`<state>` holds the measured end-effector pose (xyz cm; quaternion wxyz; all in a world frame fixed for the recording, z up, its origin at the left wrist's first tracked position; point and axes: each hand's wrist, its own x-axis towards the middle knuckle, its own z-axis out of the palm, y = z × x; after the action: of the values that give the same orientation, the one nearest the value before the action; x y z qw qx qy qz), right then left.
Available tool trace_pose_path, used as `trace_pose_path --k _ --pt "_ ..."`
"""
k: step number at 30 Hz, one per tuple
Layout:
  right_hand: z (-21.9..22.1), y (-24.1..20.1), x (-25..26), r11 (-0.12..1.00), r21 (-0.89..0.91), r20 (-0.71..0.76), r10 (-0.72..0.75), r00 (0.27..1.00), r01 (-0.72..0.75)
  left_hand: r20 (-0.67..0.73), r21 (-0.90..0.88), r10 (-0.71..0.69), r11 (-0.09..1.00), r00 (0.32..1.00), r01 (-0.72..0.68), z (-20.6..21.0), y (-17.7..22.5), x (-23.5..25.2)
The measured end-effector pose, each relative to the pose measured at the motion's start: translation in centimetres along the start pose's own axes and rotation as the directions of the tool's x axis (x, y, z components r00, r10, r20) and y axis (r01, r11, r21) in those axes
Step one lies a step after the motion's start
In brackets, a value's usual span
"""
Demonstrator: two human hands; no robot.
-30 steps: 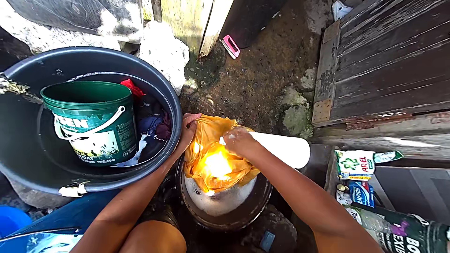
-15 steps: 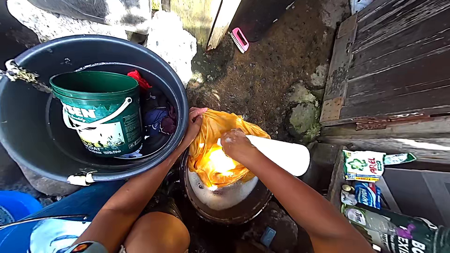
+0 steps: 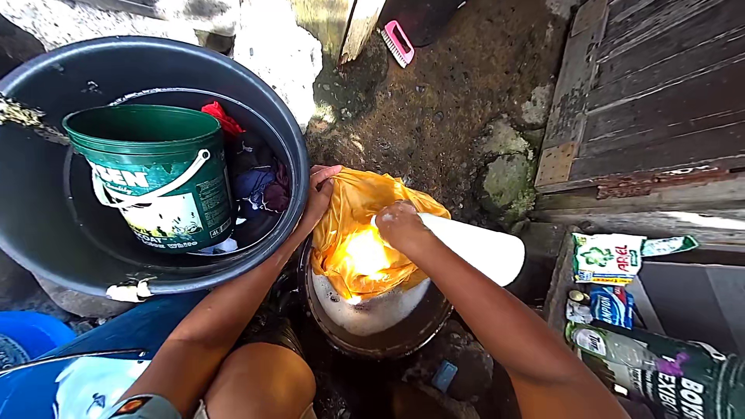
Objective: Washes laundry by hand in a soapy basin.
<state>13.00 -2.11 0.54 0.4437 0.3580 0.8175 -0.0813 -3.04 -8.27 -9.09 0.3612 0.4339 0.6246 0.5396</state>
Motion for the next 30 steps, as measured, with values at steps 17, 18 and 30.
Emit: trace_pose_path --k 17,18,30 --pt "11.0 5.0 1.3 0.968 0.243 0.119 0.030 0.992 -0.058 -0.056 -0.017 -0.024 1.000 0.998 0.023 0.7 -0.5 1.3" --pt "12.4 5.1 1.3 0.957 0.282 0.082 0.050 0.995 -0.071 -0.034 -0.024 -0.023 0.999 0.999 0.022 0.6 -0.4 1.0" --pt "12.3 5.7 0.0 0.862 0.411 0.140 0.262 0.955 -0.297 0.001 -0.001 -0.087 0.996 0.996 0.087 0.4 0.3 0.0"
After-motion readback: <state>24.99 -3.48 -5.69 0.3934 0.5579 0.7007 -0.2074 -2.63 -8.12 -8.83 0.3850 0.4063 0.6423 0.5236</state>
